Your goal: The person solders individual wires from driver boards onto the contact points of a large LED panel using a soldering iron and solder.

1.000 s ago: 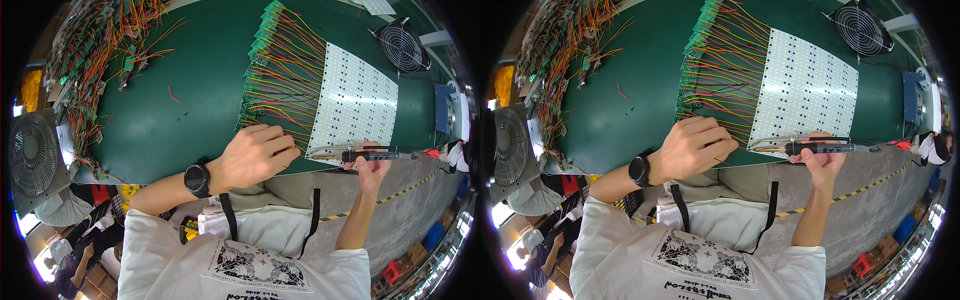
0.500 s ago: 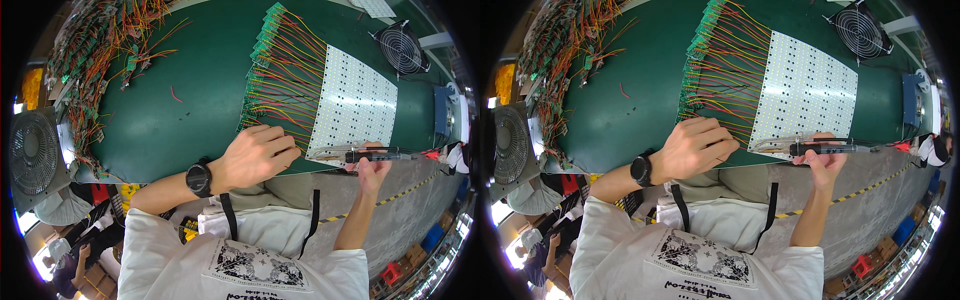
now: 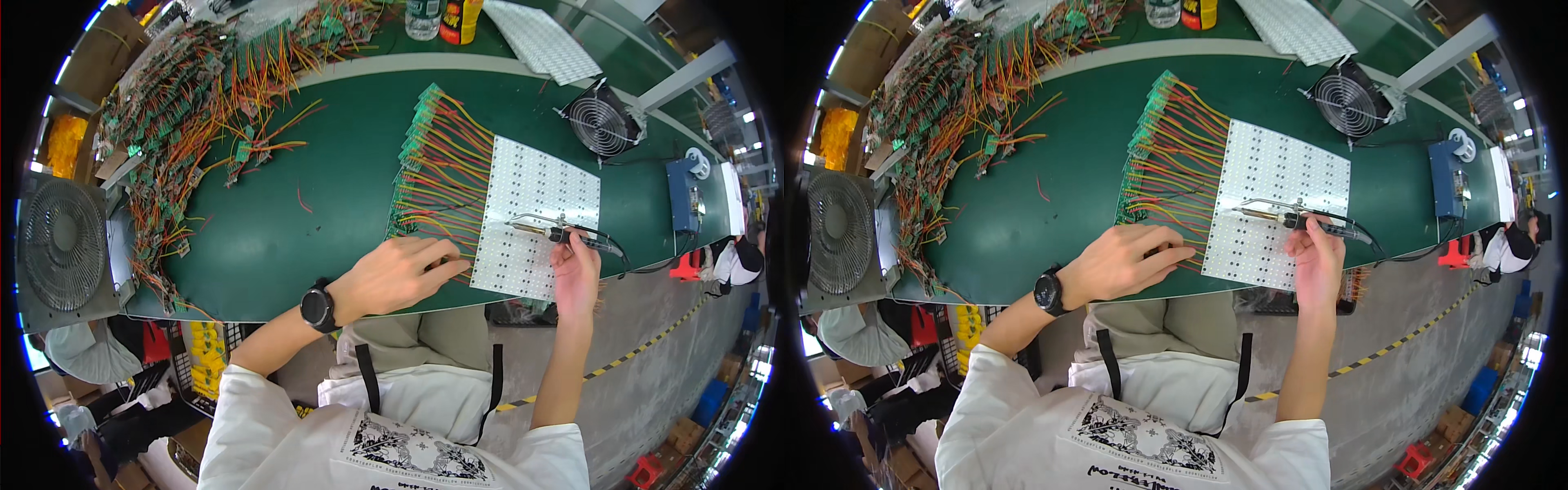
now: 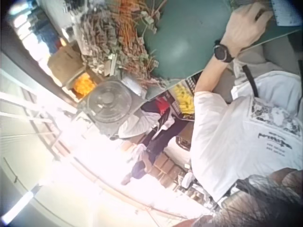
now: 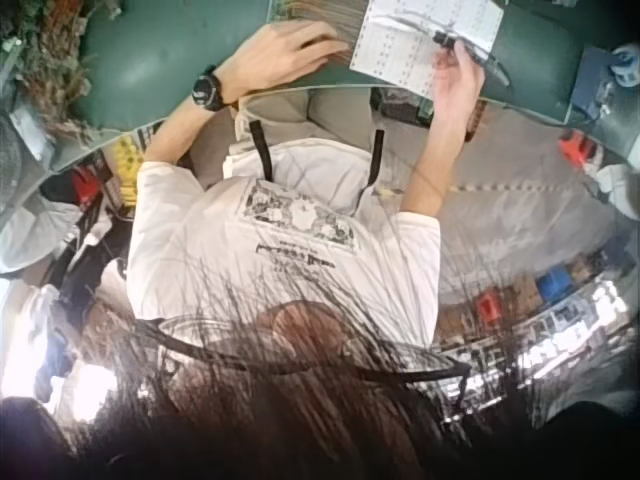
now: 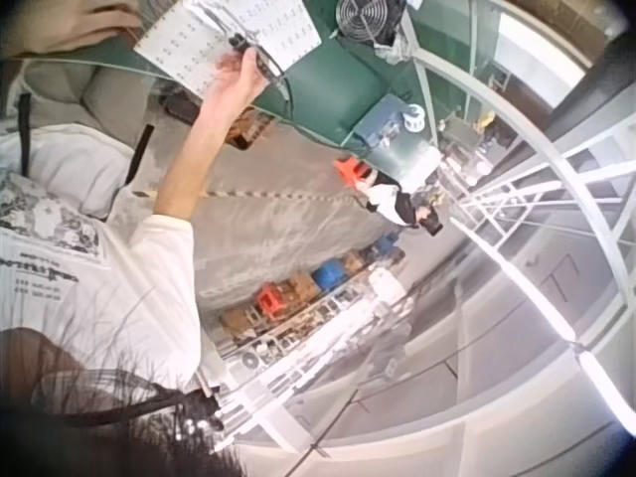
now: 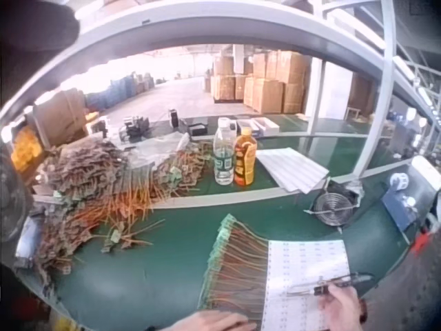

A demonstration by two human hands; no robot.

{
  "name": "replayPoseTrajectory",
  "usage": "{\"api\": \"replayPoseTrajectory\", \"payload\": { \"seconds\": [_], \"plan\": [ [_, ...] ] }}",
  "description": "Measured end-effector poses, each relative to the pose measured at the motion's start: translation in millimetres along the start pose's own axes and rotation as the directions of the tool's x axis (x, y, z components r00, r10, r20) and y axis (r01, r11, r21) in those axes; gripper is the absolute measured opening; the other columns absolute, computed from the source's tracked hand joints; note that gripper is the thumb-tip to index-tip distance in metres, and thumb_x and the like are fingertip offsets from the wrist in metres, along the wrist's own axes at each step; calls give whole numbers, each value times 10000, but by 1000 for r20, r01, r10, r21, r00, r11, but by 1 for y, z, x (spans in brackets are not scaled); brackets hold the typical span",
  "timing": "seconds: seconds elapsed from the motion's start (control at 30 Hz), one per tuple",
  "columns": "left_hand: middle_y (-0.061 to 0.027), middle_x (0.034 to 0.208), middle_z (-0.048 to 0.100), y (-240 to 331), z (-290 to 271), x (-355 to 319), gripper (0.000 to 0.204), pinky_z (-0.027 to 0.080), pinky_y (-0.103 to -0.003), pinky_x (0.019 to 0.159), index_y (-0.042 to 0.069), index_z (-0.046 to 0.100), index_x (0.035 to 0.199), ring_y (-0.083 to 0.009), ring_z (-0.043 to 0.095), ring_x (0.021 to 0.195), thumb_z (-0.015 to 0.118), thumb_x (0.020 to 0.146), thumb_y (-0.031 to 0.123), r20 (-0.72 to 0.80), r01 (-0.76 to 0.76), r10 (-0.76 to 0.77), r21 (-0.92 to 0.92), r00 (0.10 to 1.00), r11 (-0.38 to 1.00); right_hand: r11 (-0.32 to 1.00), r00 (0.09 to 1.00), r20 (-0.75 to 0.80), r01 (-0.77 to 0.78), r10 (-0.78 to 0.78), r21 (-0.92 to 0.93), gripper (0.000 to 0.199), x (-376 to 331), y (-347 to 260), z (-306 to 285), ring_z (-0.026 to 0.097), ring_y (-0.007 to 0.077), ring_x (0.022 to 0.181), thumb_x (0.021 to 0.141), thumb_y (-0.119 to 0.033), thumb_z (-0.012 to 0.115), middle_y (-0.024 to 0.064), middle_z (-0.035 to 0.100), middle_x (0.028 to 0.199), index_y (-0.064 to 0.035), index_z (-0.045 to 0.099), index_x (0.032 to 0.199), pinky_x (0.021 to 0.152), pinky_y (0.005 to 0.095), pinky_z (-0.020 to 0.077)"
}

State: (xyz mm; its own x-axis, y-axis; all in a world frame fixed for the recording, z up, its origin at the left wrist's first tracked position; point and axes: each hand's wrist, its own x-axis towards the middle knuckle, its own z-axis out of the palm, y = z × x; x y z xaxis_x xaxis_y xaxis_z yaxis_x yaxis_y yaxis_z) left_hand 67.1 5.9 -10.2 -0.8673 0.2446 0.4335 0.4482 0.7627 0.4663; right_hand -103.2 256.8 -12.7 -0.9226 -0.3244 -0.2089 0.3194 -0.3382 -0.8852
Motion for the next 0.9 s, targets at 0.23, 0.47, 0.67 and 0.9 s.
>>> {"api": "replayPoseTrajectory", "payload": {
  "seconds": [0.23,0.47,0.67,0.9],
  "plan": [
    [-81,1146,587,38,-27,18,456,487,-393,846,46,633,1149,-264,587,1013,739,706,69,-57,30,-19,190,998,981,989,989,-37,139,-141,-53,185,26,-27,-17,590,157,599,922,-144,655,73,648,735,8,635,1025,570,284,438],
    [-208,1399,492,95,59,38,491,378,-432,1108,-31,564,1255,-331,472,1315,654,871,260,-9,169,-170,167,985,971,910,924,138,376,-356,-174,171,99,-28,-2,607,165,565,907,-118,668,97,650,725,37,632,969,520,261,455],
    [-225,1438,447,99,97,34,586,331,-419,1138,-50,495,1339,-326,419,1360,589,919,348,43,189,-213,322,976,928,911,939,210,321,-271,-259,207,135,-20,-4,599,145,568,899,-140,680,95,645,714,49,626,965,516,253,438],
    [-95,1025,669,67,-8,7,249,558,-378,750,57,669,954,-279,663,846,723,711,66,-367,253,-189,134,911,958,949,949,173,288,-265,-129,178,133,-7,-7,570,131,537,899,-139,680,82,630,676,17,621,964,495,256,397]
  ]
}}
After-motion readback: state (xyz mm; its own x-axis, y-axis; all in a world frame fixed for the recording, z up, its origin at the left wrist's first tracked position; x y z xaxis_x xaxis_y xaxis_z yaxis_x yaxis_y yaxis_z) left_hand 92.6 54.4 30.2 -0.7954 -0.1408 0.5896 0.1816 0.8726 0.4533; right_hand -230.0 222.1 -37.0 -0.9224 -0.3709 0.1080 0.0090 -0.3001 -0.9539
